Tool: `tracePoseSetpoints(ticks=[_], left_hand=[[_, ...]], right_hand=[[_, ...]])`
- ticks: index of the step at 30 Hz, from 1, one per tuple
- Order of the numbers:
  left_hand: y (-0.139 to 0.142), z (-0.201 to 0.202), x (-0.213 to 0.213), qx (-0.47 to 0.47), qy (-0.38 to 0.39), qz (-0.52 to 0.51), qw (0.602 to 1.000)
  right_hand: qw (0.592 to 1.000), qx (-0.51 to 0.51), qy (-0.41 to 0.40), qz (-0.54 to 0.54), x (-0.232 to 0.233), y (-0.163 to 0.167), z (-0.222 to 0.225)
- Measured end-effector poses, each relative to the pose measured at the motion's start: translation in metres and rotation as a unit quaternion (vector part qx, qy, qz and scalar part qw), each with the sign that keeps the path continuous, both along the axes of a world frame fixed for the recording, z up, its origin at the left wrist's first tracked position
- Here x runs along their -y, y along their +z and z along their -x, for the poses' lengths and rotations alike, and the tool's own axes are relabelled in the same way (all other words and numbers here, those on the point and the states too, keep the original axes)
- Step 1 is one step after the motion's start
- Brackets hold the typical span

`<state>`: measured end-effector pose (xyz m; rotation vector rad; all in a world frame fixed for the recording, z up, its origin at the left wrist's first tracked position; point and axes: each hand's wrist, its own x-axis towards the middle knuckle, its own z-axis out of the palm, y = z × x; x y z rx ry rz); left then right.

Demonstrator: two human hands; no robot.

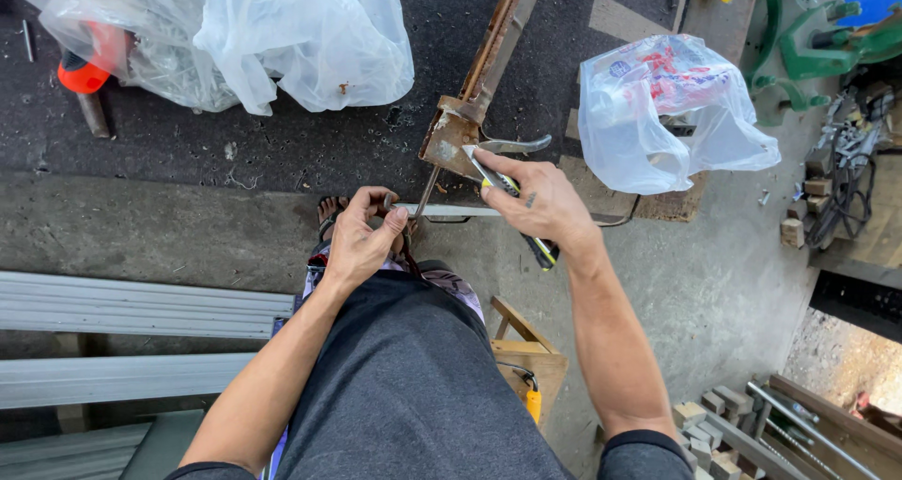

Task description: The person uses a utility knife to scrape rust and debris from a metal tool clamped to a workbench. They repeatedly reposition the tool and scrape different areas, including the handle and head, while occasionally wiping away debris.

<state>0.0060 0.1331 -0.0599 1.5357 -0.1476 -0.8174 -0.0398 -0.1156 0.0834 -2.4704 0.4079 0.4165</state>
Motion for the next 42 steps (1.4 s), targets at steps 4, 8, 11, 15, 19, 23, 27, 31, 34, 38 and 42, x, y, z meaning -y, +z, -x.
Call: tracePoseSetpoints(ticks=[4,8,11,15,19,23,27,31,34,38,42], left_hand=[[-0.001,0.005,0.003,0.007,0.022,-0.002,1.000],[-0.004,0.007,0.004,0.041,0.031,-0.025,0.998],[-0.005,0.009,0.004,0.049,0.042,-0.025,0.998],[-0.005,0.013,0.007,0.045,0.070,-0.011,0.996],[-0.005,0.015,0.010,0.046,0.088,-0.005,0.995],[-0.004,0.015,0.013,0.046,0.101,0.013,0.994],[-0.003,0.015,0.015,0.022,0.112,0.037,0.993],[-0.001,0.016,0.018,0.023,0.124,0.032,0.991],[0.000,0.018,0.018,0.021,0.127,0.023,0.991],[0.001,0.018,0.018,0.021,0.135,0.032,0.990],[0.001,0.019,0.018,0.022,0.134,0.032,0.990]], right_hand=[[0.993,-0.117,0.019,-0.006,0.021,0.010,-0.013],[0.992,-0.093,0.088,-0.010,0.034,0.015,-0.030],[0.981,-0.165,0.096,0.025,0.039,0.013,-0.040],[0.969,-0.140,0.198,0.050,0.048,0.012,-0.044],[0.959,-0.163,0.220,0.077,0.055,0.012,-0.045],[0.951,-0.133,0.253,0.121,0.057,0.014,-0.048],[0.948,-0.167,0.236,0.134,0.053,0.017,-0.052],[0.934,-0.176,0.247,0.188,0.043,0.021,-0.050],[0.904,-0.244,0.255,0.240,0.039,0.026,-0.048],[0.923,-0.183,0.266,0.208,0.039,0.026,-0.047],[0.933,-0.198,0.239,0.180,0.041,0.019,-0.046]])
